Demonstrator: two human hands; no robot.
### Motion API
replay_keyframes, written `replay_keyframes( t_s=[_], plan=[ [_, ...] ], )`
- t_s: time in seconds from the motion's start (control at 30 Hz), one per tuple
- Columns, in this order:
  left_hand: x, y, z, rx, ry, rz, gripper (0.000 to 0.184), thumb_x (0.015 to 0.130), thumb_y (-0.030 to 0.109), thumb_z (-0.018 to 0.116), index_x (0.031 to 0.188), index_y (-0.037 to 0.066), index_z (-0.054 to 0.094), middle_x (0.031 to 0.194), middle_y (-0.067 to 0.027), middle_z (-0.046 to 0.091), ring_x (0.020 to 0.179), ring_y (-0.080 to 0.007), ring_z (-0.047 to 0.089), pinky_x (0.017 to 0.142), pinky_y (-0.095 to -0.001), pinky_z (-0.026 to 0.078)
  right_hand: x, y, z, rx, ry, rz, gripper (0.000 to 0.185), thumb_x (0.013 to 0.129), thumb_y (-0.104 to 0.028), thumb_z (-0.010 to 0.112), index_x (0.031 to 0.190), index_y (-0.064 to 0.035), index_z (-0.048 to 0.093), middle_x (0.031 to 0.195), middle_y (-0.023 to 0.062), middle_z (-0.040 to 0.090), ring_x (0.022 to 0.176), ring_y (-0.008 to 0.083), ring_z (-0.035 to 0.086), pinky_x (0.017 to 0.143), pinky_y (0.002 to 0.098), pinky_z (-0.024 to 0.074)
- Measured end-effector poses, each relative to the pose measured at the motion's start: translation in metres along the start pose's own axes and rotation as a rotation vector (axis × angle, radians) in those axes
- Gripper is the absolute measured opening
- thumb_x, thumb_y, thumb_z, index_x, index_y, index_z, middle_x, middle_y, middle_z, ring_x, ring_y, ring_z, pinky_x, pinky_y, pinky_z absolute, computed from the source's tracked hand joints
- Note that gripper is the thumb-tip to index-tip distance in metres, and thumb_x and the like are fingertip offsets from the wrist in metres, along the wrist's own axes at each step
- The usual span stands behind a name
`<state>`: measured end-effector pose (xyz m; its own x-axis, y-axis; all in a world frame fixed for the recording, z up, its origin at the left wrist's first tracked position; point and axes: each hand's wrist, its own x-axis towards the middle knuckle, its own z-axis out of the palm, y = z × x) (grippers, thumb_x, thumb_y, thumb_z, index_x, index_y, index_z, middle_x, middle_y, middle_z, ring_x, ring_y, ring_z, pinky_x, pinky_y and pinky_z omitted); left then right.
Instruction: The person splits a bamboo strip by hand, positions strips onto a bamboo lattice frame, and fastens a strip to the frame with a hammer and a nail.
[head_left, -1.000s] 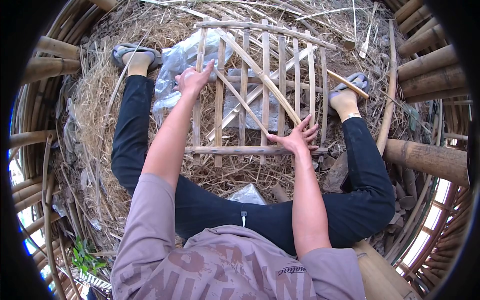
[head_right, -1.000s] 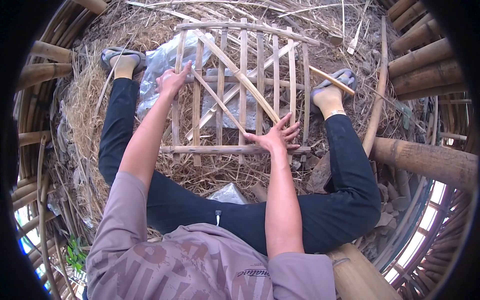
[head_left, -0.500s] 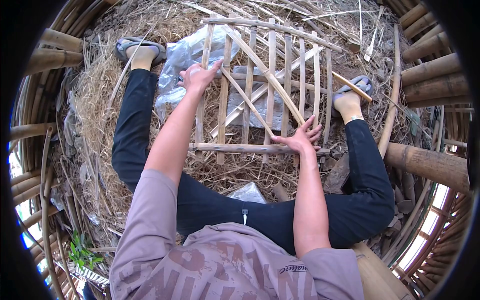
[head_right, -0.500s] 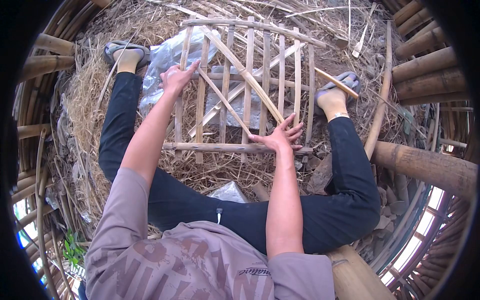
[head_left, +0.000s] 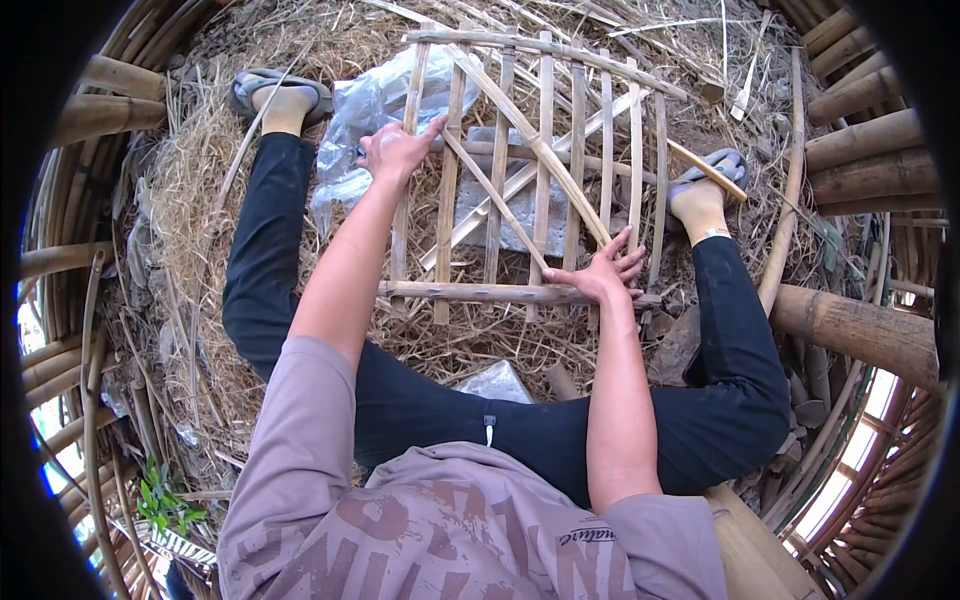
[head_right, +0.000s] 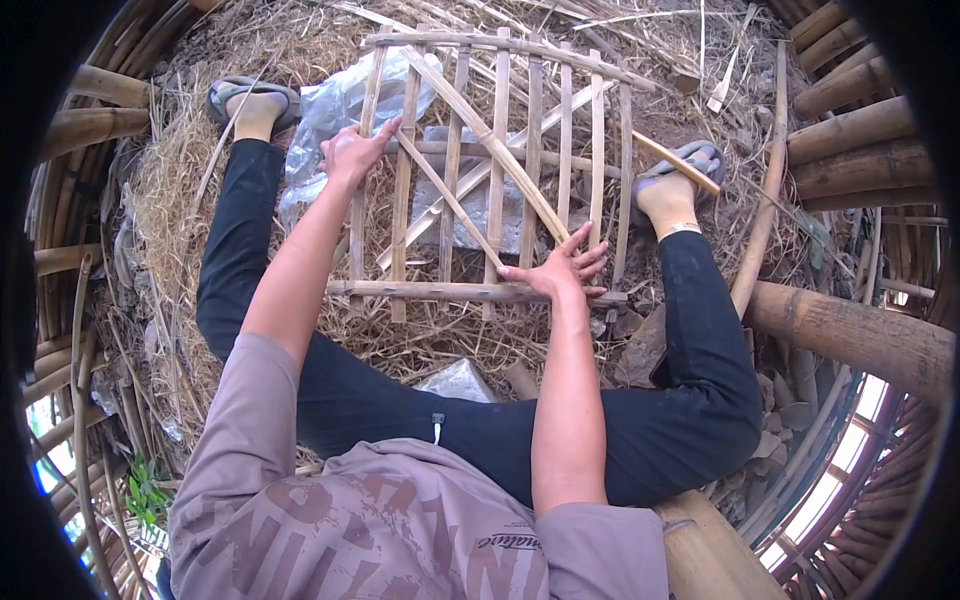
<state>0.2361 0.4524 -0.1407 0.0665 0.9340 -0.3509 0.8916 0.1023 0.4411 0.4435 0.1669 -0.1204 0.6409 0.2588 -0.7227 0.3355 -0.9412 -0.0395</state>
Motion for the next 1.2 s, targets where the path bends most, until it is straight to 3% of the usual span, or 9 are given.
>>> replay_keyframes(
  t_s=[0.2,0.3,0.4,0.5,0.6,1.2],
  plan=[
    [0.000,-0.002,0.003,0.010,0.033,0.006,0.099,0.069,0.087,0.063,0.122,0.004,0.070,0.126,-0.0227,0.066,0.135,-0.0400,0.042,0.113,-0.0643,0.025,0.001,0.001,0.002,0.013,0.015,-0.021,0.177,0.045,-0.064,0.095,0.149,-0.0132,-0.038,0.157,0.0370,-0.026,0.151,0.0470,-0.018,0.112,0.0757,-0.0012],
    [-0.002,0.001,0.003,0.007,0.046,0.006,0.097,0.068,0.088,0.062,0.117,0.004,0.072,0.122,-0.0229,0.068,0.135,-0.0398,0.042,0.113,-0.0637,0.027,0.002,0.001,0.003,0.007,0.026,0.007,0.176,0.044,-0.065,0.095,0.151,-0.0186,-0.037,0.160,0.0318,-0.025,0.153,0.0438,-0.016,0.115,0.0733,0.0038],
    [0.004,-0.004,0.004,0.013,-0.003,0.020,0.100,0.069,0.090,0.059,0.127,0.009,0.069,0.130,-0.0240,0.064,0.140,-0.0459,0.034,0.112,-0.0716,0.021,0.004,0.001,0.005,0.013,0.033,-0.003,0.176,0.044,-0.065,0.095,0.150,-0.0185,-0.037,0.160,0.0325,-0.025,0.152,0.0444,-0.016,0.114,0.0740,0.0039],
    [0.002,-0.004,0.009,0.012,0.092,0.023,0.097,0.068,0.088,0.062,0.115,0.004,0.072,0.120,-0.0235,0.068,0.132,-0.0408,0.044,0.111,-0.0650,0.028,0.004,0.002,0.006,0.014,0.036,-0.004,0.176,0.044,-0.065,0.095,0.150,-0.0187,-0.038,0.160,0.0331,-0.025,0.152,0.0448,-0.015,0.114,0.0745,0.0042],
    [0.004,-0.004,0.003,0.017,-0.008,0.023,0.100,0.069,0.090,0.059,0.126,0.008,0.070,0.130,-0.0246,0.064,0.140,-0.0463,0.035,0.112,-0.0710,0.022,0.006,0.002,0.006,0.011,0.034,-0.001,0.176,0.044,-0.064,0.095,0.150,-0.0190,-0.038,0.160,0.0334,-0.025,0.152,0.0447,-0.015,0.114,0.0745,0.0044],
    [0.005,-0.006,0.004,-0.007,-0.012,0.019,0.100,0.068,0.090,0.061,0.124,0.007,0.070,0.129,-0.0256,0.064,0.138,-0.0461,0.036,0.112,-0.0707,0.022,0.006,0.002,0.008,0.006,0.043,0.002,0.176,0.043,-0.065,0.095,0.151,-0.0195,-0.037,0.160,0.0323,-0.025,0.153,0.0436,-0.016,0.114,0.0742,0.0040]
  ],
)
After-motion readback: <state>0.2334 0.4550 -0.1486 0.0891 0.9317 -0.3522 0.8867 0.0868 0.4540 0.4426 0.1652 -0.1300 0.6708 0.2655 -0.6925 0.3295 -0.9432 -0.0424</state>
